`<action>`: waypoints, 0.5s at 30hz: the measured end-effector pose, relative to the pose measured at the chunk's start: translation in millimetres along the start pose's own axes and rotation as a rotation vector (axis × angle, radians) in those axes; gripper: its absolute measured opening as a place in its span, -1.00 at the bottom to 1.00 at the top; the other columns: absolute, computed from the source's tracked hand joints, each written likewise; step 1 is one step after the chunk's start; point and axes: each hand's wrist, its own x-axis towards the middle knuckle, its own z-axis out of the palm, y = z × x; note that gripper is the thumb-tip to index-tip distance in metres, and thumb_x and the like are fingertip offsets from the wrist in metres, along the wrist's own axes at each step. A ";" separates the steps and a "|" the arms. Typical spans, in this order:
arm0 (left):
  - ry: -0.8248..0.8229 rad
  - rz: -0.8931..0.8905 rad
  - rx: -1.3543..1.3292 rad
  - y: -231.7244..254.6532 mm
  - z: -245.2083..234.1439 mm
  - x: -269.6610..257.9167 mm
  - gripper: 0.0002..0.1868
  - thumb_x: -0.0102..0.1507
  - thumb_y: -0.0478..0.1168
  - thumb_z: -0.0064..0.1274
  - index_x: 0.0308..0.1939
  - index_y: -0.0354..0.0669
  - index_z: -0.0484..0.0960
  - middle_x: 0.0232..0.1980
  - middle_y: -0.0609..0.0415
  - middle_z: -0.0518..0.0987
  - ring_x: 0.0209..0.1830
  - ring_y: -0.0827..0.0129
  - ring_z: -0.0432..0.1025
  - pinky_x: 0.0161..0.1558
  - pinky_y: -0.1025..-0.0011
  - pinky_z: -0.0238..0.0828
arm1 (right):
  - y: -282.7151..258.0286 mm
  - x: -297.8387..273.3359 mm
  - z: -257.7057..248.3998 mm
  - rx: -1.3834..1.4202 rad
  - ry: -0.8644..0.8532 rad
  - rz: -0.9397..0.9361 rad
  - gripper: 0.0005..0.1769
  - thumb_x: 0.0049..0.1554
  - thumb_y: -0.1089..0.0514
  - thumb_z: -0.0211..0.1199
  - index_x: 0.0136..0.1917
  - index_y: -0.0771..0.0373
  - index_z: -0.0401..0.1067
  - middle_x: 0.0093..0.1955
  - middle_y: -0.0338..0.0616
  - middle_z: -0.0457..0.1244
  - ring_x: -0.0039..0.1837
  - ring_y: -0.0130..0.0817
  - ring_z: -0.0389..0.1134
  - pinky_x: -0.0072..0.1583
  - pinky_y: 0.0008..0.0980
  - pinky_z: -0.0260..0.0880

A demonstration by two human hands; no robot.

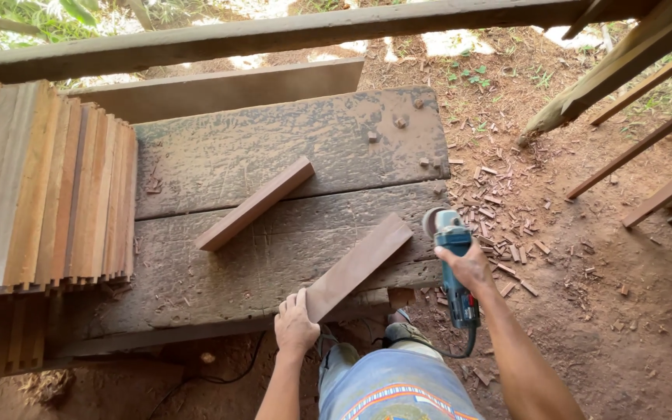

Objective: Sanding wooden blocks using a handheld angle grinder with a sanding disc.

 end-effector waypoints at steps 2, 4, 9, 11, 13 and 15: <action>-0.012 0.002 0.013 1.4 -1.2 2.4 -0.14 0.00 -0.25 0.06 0.44 0.06 0.30 0.30 0.11 0.40 0.20 0.06 0.34 0.15 0.21 0.36 | -6.3 -5.3 4.6 -0.015 -0.068 0.027 -0.22 0.08 0.06 0.33 0.47 0.31 0.11 -0.03 0.14 0.30 -0.21 -0.04 0.39 -0.18 -0.14 0.49; -0.045 -0.001 0.030 2.9 -7.2 1.3 -0.14 0.01 -0.27 0.03 0.46 0.04 0.28 0.31 0.10 0.40 0.21 0.09 0.35 0.17 0.22 0.35 | -4.1 -0.8 17.2 -0.182 -0.135 0.008 -0.08 0.02 -0.02 0.38 0.53 0.25 0.06 0.10 0.08 0.32 -0.09 -0.10 0.45 -0.01 -0.12 0.50; -0.042 -0.002 0.031 4.4 -7.9 0.1 -0.12 0.01 -0.28 0.04 0.47 0.05 0.28 0.30 0.10 0.41 0.20 0.07 0.35 0.16 0.22 0.36 | -0.9 1.7 35.7 -0.334 -0.177 -0.033 -0.03 0.00 -0.10 0.35 0.56 0.14 0.02 0.07 0.02 0.35 -0.14 -0.16 0.45 -0.06 -0.21 0.51; -0.042 0.005 0.037 4.3 -7.4 0.7 -0.12 0.01 -0.28 0.04 0.47 0.04 0.28 0.29 0.08 0.41 0.19 0.06 0.36 0.15 0.21 0.37 | 7.4 7.8 42.7 -0.400 -0.169 -0.055 0.05 -0.03 -0.17 0.34 0.60 0.09 -0.03 0.11 0.02 0.36 -0.12 -0.16 0.46 -0.04 -0.22 0.51; -0.038 0.004 0.027 3.7 -6.1 2.4 -0.12 0.01 -0.27 0.04 0.48 0.04 0.28 0.30 0.09 0.41 0.21 0.06 0.35 0.15 0.21 0.36 | 13.5 11.8 48.0 -0.404 -0.152 -0.084 0.07 -0.09 -0.19 0.40 0.57 0.14 0.04 0.28 0.08 0.32 0.23 -0.02 0.41 0.26 -0.13 0.43; -0.132 -0.008 0.058 3.7 -12.4 4.3 -0.13 0.04 -0.23 -0.07 0.51 0.08 0.24 0.32 0.13 0.38 0.32 0.12 0.30 0.19 0.20 0.38 | 23.5 22.0 52.1 -0.394 -0.157 -0.057 0.08 -0.10 -0.28 0.39 0.57 0.04 0.08 0.27 0.18 0.32 0.30 0.08 0.37 0.31 -0.05 0.38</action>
